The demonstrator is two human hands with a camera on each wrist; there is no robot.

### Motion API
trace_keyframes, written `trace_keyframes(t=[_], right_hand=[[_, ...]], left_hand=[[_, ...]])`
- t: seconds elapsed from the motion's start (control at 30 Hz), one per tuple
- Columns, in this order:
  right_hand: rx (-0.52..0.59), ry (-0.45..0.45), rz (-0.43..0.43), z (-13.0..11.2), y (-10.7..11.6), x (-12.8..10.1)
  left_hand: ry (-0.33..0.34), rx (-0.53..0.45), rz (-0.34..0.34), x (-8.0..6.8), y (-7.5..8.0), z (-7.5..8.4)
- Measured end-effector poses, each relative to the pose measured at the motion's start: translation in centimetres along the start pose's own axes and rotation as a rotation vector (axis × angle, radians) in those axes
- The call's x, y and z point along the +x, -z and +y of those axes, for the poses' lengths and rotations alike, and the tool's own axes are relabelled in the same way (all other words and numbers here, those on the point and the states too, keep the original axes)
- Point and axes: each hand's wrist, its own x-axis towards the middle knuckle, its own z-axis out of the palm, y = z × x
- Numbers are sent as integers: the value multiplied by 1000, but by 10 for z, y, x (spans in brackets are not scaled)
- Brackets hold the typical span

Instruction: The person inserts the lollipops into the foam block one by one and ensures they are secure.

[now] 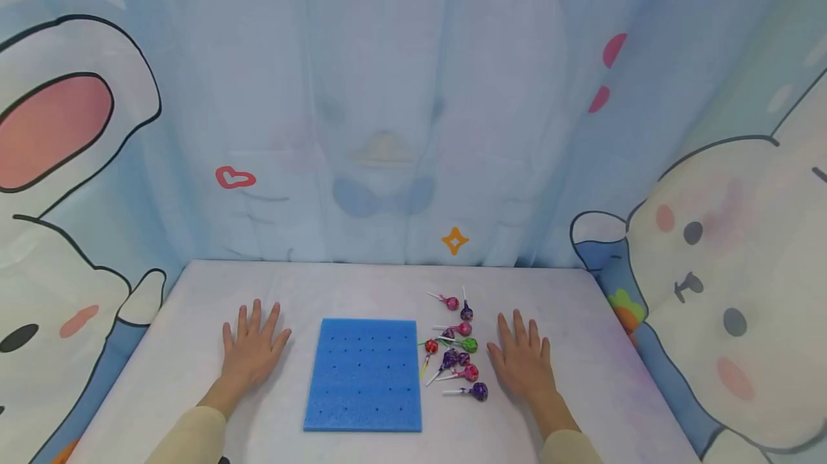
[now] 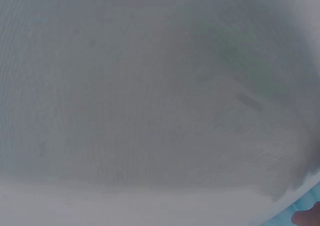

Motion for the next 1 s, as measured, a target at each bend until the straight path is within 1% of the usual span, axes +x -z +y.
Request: trace_keyframes(t=[0.1,0.17,0.2,0.3,0.4,0.43,0.5,0.6,0.73,0.87,1.0], right_hand=[[-8,-3,-15,0,0,0],[-12,-5,-25,1,-1,0],[-14,-5,-27,2,-1,0],[-13,-4,-31,2,-1,0],[-10,-3,-31,1,-1,0],[-9,-2,-31,0,-1,0],[-2,2,-30,-1,-1,0],[13,11,-22,-3,-1,-1],[28,3,-4,-6,-2,-2],[70,-41,-2,-12,-2,-4],[172,-99,-24,-19,-2,-9]], left_hand=[[-25,-41,30,-1,-2,2],[-55,-123,46,0,-3,4],[-65,-179,35,0,-3,5],[-81,-371,-41,2,-3,12],[-87,-499,-98,3,-2,19],[-98,-527,-103,3,-2,21],[-135,-577,-86,2,-3,25],[-178,-634,-87,3,-7,29],[-225,-661,-109,2,-13,31],[-249,-675,-122,0,-18,32],[-253,-685,-133,-2,-20,34]])
